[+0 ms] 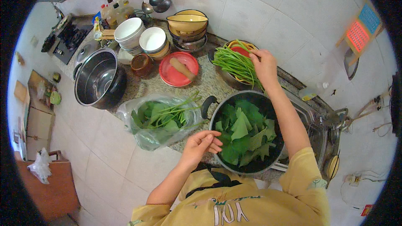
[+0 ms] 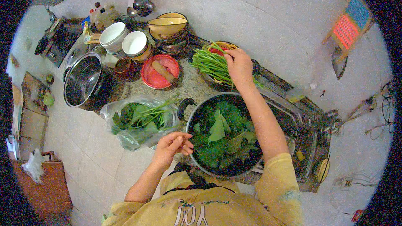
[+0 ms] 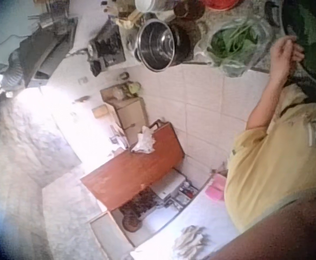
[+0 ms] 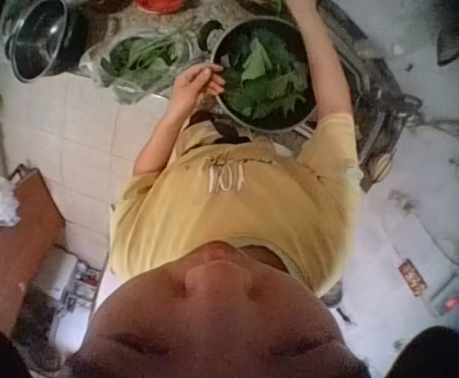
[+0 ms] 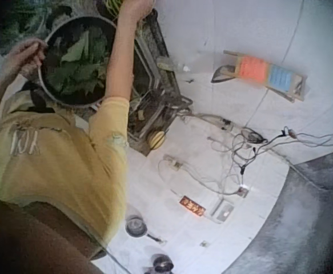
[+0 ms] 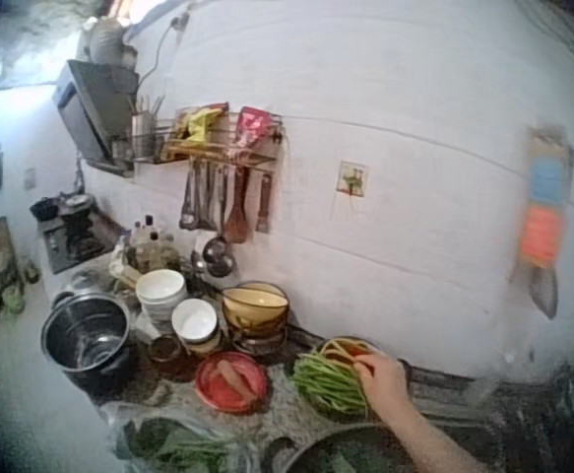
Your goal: The person stands at a kitchen counter and repeatedly picks up leafy green vegetables from a plastic bag. They separate the leaves from the stems by hand, placing the leaves into a metal bowl and discarding the stems into the sink. The process is continuous and repetitive throughout the clip.
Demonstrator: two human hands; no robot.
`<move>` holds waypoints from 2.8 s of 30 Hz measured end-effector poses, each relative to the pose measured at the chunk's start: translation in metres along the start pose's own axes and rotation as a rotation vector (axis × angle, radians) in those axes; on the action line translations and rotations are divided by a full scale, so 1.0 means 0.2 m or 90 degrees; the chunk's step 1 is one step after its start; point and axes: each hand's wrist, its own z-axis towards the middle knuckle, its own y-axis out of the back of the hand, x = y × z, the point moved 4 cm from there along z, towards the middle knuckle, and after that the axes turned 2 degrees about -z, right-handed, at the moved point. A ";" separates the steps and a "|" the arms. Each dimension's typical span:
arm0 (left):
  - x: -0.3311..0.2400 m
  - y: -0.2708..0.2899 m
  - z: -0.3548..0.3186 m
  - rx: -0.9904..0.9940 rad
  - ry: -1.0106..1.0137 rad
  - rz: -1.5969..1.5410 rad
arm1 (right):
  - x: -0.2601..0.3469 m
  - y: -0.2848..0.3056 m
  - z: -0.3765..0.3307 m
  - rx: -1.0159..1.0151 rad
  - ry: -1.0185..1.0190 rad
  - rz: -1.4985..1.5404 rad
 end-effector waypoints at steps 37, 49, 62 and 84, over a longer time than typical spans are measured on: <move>-0.02 0.26 -0.11 -0.133 -0.055 0.013 | -0.19 -0.37 0.04 0.178 0.060 -0.073; -0.20 0.69 0.29 -0.416 -0.264 0.986 | -0.04 -0.20 -0.10 0.056 -0.020 0.080; -0.41 0.60 0.11 -0.391 -0.213 0.452 | 0.09 0.30 -0.80 0.125 -0.300 0.347; -0.35 -0.21 0.04 -0.032 -0.234 -0.072 | 0.57 0.34 -0.96 0.422 -0.439 0.761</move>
